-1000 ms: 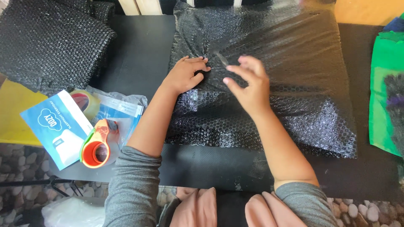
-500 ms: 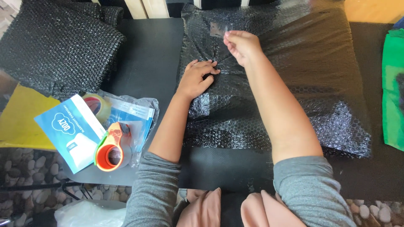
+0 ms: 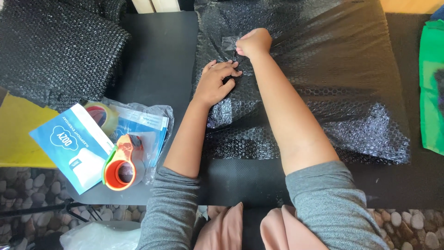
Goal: The person wraps a blue rectangular item with black bubble wrap on a table. They fold the bubble wrap around the item, secure it with clear tape using a handheld dispenser, and smooth the edges. The wrapped package remains on the table at the end.
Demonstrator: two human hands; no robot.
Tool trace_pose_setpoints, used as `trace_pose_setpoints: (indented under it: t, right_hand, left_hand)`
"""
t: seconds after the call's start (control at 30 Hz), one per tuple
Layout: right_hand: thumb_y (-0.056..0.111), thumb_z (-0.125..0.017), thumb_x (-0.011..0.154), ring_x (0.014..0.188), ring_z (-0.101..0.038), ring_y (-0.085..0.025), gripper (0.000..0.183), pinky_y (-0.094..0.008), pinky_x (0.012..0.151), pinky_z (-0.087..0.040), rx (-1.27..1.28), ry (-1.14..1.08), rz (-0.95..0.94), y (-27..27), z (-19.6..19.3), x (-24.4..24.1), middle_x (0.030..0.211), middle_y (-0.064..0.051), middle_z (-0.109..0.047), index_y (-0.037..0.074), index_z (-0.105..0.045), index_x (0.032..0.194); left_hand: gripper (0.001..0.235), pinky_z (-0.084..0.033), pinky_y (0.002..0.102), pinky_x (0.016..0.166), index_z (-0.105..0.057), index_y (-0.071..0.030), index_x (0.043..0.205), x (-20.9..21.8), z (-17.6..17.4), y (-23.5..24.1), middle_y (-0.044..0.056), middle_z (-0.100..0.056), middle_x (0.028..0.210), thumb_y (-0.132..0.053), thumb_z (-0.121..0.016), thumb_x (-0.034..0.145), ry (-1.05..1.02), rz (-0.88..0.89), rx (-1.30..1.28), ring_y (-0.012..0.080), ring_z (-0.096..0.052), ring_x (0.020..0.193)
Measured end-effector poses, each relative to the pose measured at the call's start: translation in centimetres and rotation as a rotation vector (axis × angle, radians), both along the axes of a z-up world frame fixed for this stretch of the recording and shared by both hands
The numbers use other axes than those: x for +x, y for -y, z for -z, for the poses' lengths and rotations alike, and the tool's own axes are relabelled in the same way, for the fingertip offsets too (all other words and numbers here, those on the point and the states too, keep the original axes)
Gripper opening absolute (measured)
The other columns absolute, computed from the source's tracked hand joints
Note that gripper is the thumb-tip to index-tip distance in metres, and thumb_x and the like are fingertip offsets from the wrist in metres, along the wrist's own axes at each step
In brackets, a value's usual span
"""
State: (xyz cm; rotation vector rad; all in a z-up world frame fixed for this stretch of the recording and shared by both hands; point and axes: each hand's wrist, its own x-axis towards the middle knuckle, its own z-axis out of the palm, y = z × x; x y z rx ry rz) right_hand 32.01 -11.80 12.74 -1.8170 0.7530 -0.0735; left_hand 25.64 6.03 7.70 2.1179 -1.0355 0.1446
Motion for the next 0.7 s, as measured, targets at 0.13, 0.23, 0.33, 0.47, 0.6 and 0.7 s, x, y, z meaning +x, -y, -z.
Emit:
trace_pose_setpoints:
  t: [0.13,0.23,0.33,0.47,0.6,0.7]
  right_hand:
    - [0.010,-0.076,0.086,0.055,-0.076,-0.013,0.011,-0.024,0.055,-0.067,-0.269,-0.056,-0.079,-0.4,0.3,0.6,0.070,-0.010,-0.076,0.007,-0.077,0.075]
    - [0.016,-0.082,0.085,0.054,-0.070,-0.018,0.024,-0.030,0.051,-0.062,-0.442,-0.050,-0.120,-0.3,1.6,2.1,0.065,-0.010,-0.070,0.008,-0.066,0.068]
    - [0.021,-0.091,0.078,0.075,-0.068,-0.030,0.042,-0.043,0.059,-0.059,-0.683,-0.004,-0.125,-0.3,2.2,2.8,0.087,-0.012,-0.067,0.006,-0.055,0.093]
    - [0.035,-0.095,0.080,0.111,-0.064,-0.040,0.071,-0.052,0.087,-0.055,-0.951,0.227,-0.271,-0.3,0.5,1.2,0.124,-0.019,-0.061,0.003,-0.051,0.126]
    - [0.034,-0.057,0.109,0.132,-0.049,-0.040,0.048,-0.060,0.106,-0.038,-1.081,0.544,-0.586,-2.0,-2.7,-2.9,0.140,-0.020,-0.058,-0.004,-0.057,0.139]
    - [0.072,-0.024,0.099,0.158,-0.003,-0.029,0.093,-0.064,0.123,-0.004,-1.078,-0.066,-0.888,-4.1,-4.6,-6.1,0.173,-0.012,-0.005,0.006,-0.008,0.164]
  left_hand:
    - [0.035,-0.020,0.057,0.119,-0.076,-0.017,0.113,0.0,0.1,0.0,0.009,-0.067,0.139,-0.019,-0.050,0.090,0.013,0.000,0.005,0.0282,-0.052,0.139]
    - [0.036,-0.020,0.058,0.119,-0.076,-0.016,0.113,0.2,0.2,0.0,0.009,-0.066,0.139,-0.019,-0.049,0.090,0.021,0.002,0.011,0.0287,-0.052,0.139]
    - [0.031,-0.020,0.058,0.120,-0.074,-0.015,0.109,0.2,0.1,-0.1,0.009,-0.066,0.139,-0.020,-0.050,0.089,0.016,0.003,0.013,0.0286,-0.052,0.139]
    - [0.032,-0.021,0.056,0.119,-0.075,-0.016,0.111,0.1,0.4,-0.1,0.008,-0.067,0.138,-0.017,-0.051,0.089,0.021,0.001,0.004,0.0284,-0.053,0.139]
    - [0.033,-0.020,0.057,0.120,-0.074,-0.015,0.114,-0.1,-0.2,-0.2,0.010,-0.065,0.140,-0.020,-0.051,0.091,0.033,0.007,0.020,0.0307,-0.051,0.139]
    - [0.040,-0.020,0.063,0.116,-0.075,-0.016,0.114,-0.9,-0.9,-0.2,0.011,-0.063,0.142,-0.024,-0.044,0.090,0.019,-0.006,0.040,0.0341,-0.052,0.133]
